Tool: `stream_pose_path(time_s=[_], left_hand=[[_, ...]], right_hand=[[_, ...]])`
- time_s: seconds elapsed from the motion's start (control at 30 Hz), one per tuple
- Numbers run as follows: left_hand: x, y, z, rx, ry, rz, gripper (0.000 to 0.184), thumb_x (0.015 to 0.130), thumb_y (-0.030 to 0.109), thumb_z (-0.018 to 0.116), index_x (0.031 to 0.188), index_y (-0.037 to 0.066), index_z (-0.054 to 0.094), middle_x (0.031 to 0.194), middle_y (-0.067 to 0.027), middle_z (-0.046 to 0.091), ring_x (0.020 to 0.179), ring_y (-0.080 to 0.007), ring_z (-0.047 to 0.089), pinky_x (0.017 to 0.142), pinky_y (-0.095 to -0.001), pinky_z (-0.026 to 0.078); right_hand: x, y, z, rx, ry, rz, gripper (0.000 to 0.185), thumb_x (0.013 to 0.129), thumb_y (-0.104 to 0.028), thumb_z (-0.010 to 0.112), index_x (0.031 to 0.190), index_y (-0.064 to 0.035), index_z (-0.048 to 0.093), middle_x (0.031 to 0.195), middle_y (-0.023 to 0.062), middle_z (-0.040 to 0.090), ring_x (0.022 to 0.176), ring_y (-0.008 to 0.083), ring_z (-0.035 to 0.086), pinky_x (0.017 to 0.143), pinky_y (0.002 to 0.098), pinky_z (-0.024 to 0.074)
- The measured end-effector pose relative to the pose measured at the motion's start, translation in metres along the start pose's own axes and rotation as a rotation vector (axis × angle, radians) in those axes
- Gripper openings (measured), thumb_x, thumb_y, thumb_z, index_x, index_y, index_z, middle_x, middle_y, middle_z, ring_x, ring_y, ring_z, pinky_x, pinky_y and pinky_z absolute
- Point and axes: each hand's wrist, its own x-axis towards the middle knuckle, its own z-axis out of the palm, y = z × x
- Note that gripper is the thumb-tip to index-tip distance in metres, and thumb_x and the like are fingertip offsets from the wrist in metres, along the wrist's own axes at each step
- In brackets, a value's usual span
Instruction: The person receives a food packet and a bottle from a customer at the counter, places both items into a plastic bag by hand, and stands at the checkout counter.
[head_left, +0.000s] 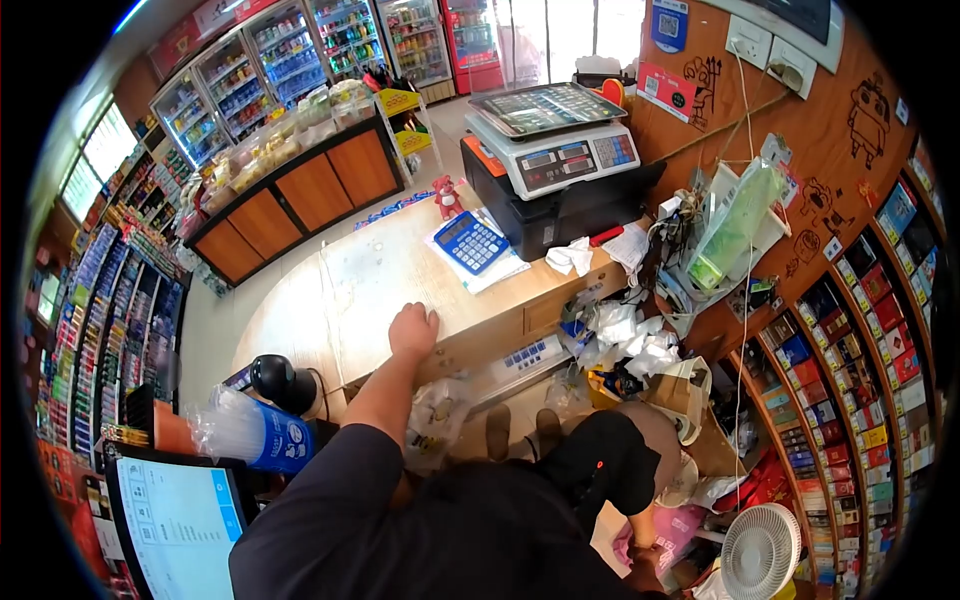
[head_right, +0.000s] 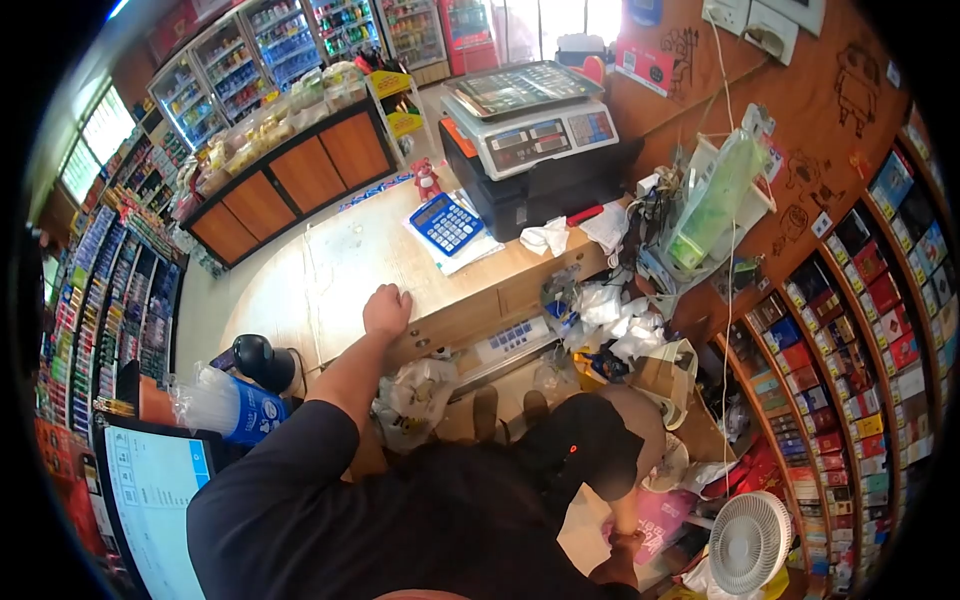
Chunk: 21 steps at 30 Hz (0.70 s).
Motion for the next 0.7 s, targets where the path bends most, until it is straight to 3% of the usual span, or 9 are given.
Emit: stream_pose_path(time_s=[0.7], left_hand=[[-0.005, -0.001, 0.009, 0.029, 0.046, -0.011, 0.032, 0.094, 0.034, 0.062, 0.095, 0.003, 0.066, 0.105, -0.0180, 0.065, 0.099, -0.0392, 0.064, 0.086, -0.0516, 0.052]], right_hand=[[0.026, 0.044, -0.062, 0.256, 0.074, -0.085, 0.035, 0.096, -0.036, 0.051, 0.115, -0.0118, 0.066, 0.098, 0.0070, 0.066, 0.086, 0.0257, 0.061, 0.071, 0.0402, 0.0506]])
